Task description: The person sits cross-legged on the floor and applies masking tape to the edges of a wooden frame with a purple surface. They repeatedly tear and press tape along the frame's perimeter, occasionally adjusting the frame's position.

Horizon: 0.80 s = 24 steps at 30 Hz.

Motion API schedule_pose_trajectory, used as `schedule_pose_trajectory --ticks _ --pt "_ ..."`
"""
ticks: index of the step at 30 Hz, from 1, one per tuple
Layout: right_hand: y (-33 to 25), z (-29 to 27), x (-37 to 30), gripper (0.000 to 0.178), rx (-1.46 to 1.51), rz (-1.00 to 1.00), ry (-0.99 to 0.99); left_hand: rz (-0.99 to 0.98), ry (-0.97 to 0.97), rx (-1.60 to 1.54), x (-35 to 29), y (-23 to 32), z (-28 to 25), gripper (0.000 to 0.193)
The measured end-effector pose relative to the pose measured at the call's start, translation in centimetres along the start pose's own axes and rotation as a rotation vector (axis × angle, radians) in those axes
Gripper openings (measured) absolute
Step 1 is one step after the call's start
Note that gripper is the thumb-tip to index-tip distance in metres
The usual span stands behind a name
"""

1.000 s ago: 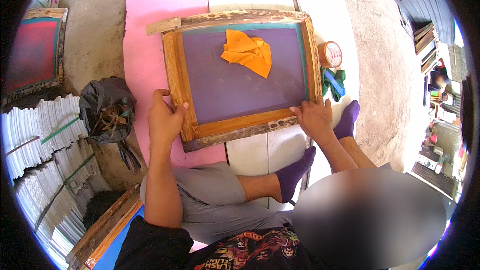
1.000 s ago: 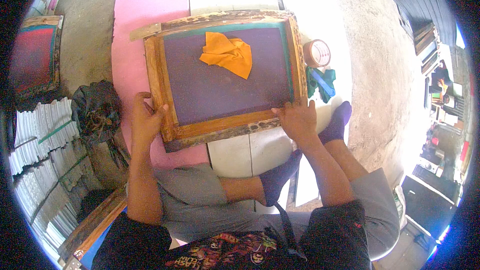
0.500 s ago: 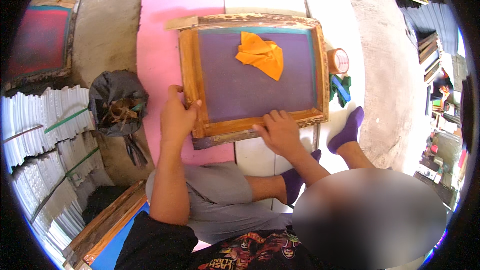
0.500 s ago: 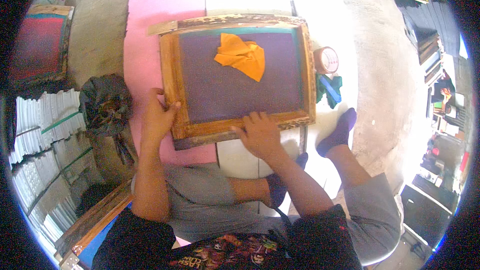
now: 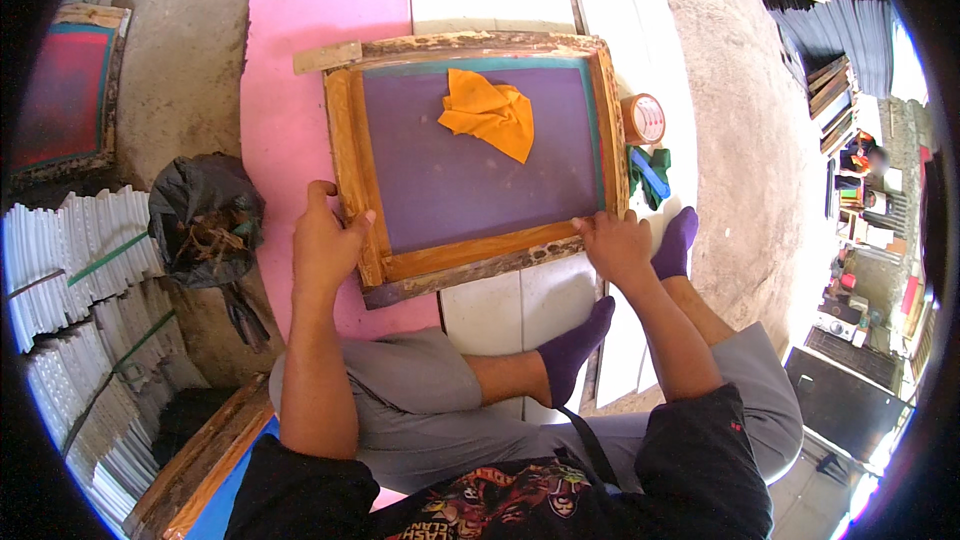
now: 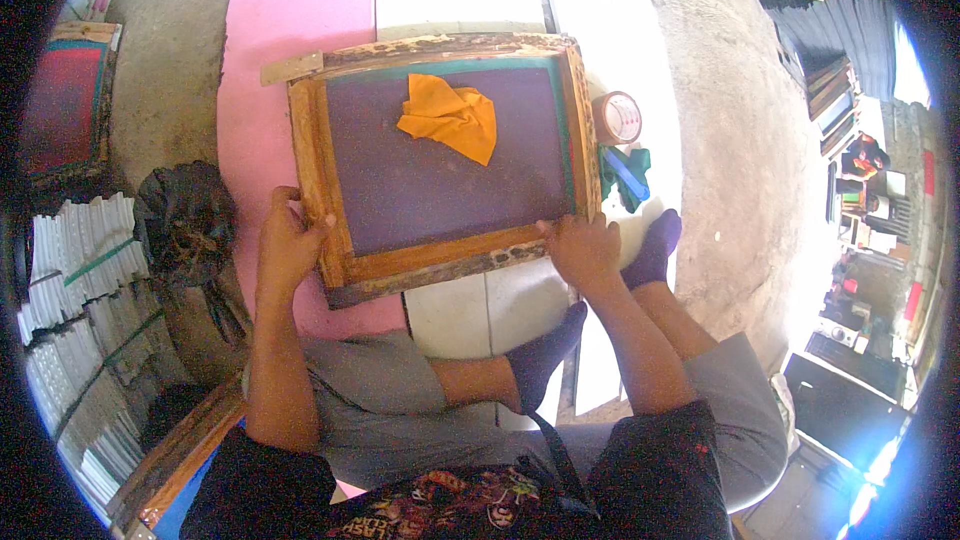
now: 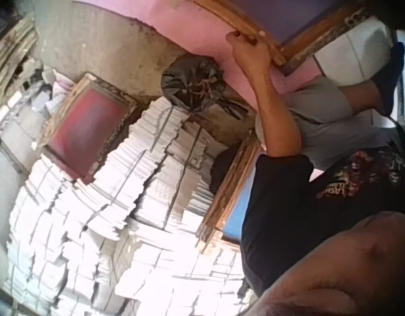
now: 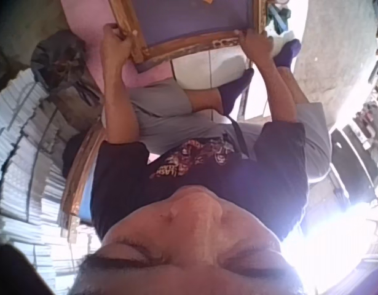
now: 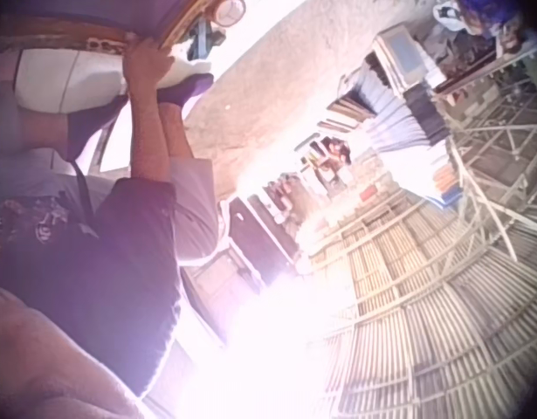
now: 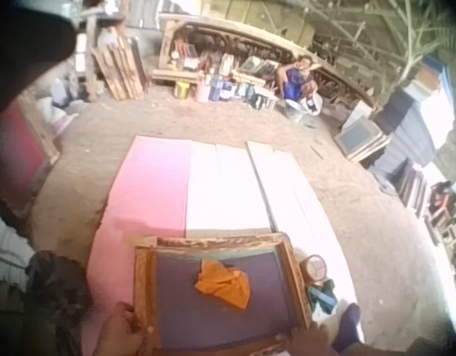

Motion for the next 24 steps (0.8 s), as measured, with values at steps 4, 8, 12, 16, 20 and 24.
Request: schedule_pose_trajectory --ticks 4,8,12,16,20,24 --pt "4.0 -1.9 1.1 0.033 0.441 0.175 0.149 0.024 0.028 0.036 0.1 -0.4 0.4 0.050" --pt "6.1 0.2 1.4 0.029 0.329 0.049 0.021 0.011 0.020 0.056 0.1 -0.3 0.6 0.050" --pt "4.6 1.2 1.2 0.033 0.114 0.019 -0.146 -0.009 0.005 0.046 -0.1 0.3 0.1 0.049" --pt "4.7 1.3 1.4 0.036 0.019 0.004 -0.172 -0.032 -0.022 0.097 -0.3 1.2 -0.3 0.049" --pt "4.9 1.5 0.9 0.043 0.040 0.045 -0.117 0.021 0.020 0.100 -0.3 0.6 0.2 0.050" --pt "4.0 -0.2 0.1 0.039 0.141 0.081 -0.189 0.035 0.030 0.119 -0.3 0.5 0.1 0.050"
Point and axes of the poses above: each hand's wrist, its own x-axis towards the middle knuckle, its own z-axis out of the palm, y = z × x, the point moved 2 cm from there along x, towards the middle knuckle, and after that the axes turned 10 degrees about y, right-handed, at the moved point
